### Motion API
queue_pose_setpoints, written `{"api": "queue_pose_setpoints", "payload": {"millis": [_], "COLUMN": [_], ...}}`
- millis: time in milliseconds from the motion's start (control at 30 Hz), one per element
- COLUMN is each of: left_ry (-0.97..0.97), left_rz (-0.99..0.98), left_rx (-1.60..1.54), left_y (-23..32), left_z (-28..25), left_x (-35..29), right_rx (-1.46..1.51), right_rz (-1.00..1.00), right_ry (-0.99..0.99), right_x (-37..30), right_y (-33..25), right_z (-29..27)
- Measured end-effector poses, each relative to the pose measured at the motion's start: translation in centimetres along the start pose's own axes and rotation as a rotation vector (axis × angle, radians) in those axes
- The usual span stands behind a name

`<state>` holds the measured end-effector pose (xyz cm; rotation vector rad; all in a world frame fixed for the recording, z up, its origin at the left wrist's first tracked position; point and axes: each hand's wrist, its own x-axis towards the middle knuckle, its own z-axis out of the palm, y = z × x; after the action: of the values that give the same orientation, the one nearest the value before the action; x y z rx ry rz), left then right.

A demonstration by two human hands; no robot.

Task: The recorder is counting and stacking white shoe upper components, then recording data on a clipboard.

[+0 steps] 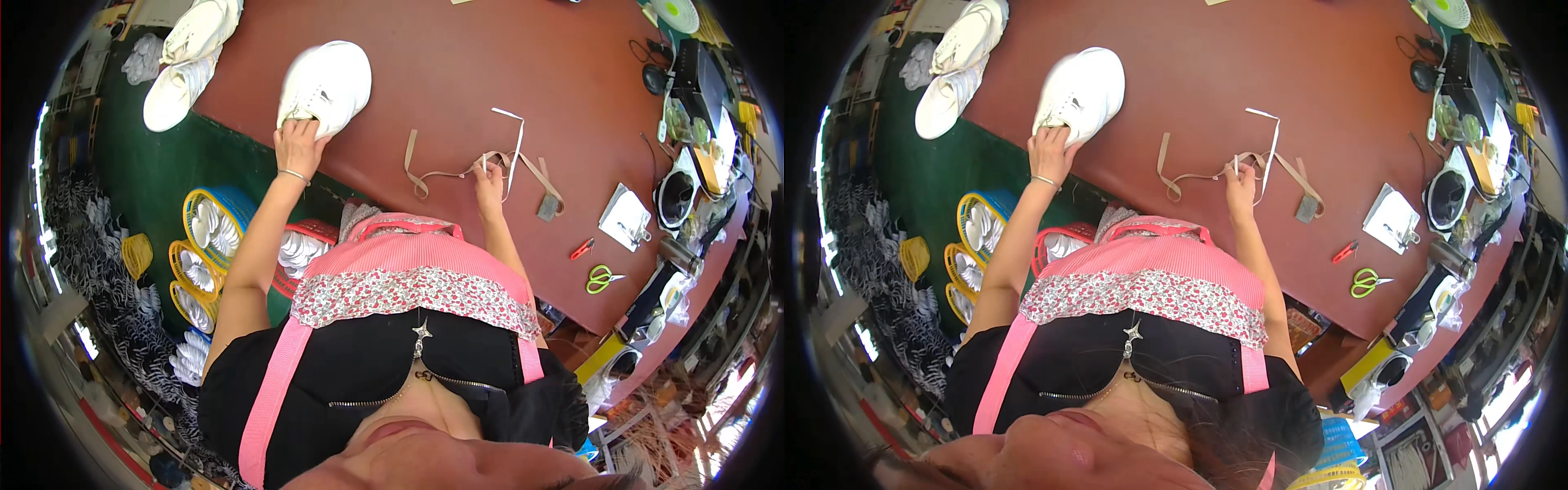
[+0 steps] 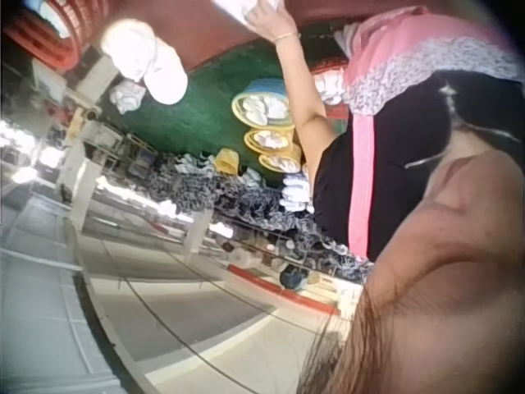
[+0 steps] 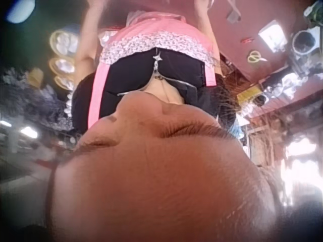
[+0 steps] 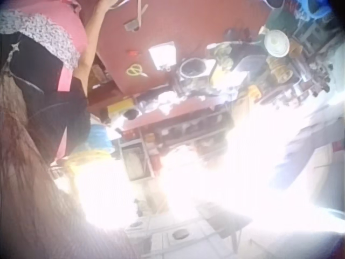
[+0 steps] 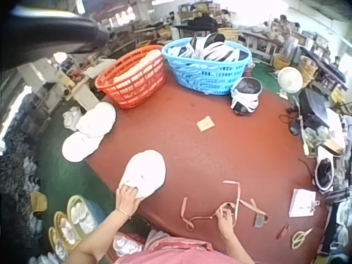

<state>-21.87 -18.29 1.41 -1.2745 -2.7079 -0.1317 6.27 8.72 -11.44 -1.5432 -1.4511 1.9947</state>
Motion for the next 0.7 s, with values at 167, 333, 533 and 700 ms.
{"api": "queue_pose_setpoints", "payload": {"millis": [167, 333, 533, 700], "left_ry": [-0.313, -0.542, -0.705, -0.574], "left_rz": [-0.025, -0.067, 0.08, 0.001], "left_rx": [-0.215, -0.253, 0.081, -0.694], "left_y": [-1.4, -3.9, -3.0, -0.5], "left_z": [1.5, 1.0, 3.2, 0.9], "left_x": [3.6, 5.1, 7.5, 8.2], "right_rx": [-0.335, -0.537, -1.009, -1.123], "right_rz": [-0.244, -0.595, -0.65, -0.715], "right_ry": [0.013, 0.077, 0.069, 0.029], "right_x": [-0.5, -0.4, -0.8, -0.9], "right_y": [-0.9, -1.7, -2.1, 2.6], "right_z": [-0.2, -0.3, -0.5, -1.0]}}
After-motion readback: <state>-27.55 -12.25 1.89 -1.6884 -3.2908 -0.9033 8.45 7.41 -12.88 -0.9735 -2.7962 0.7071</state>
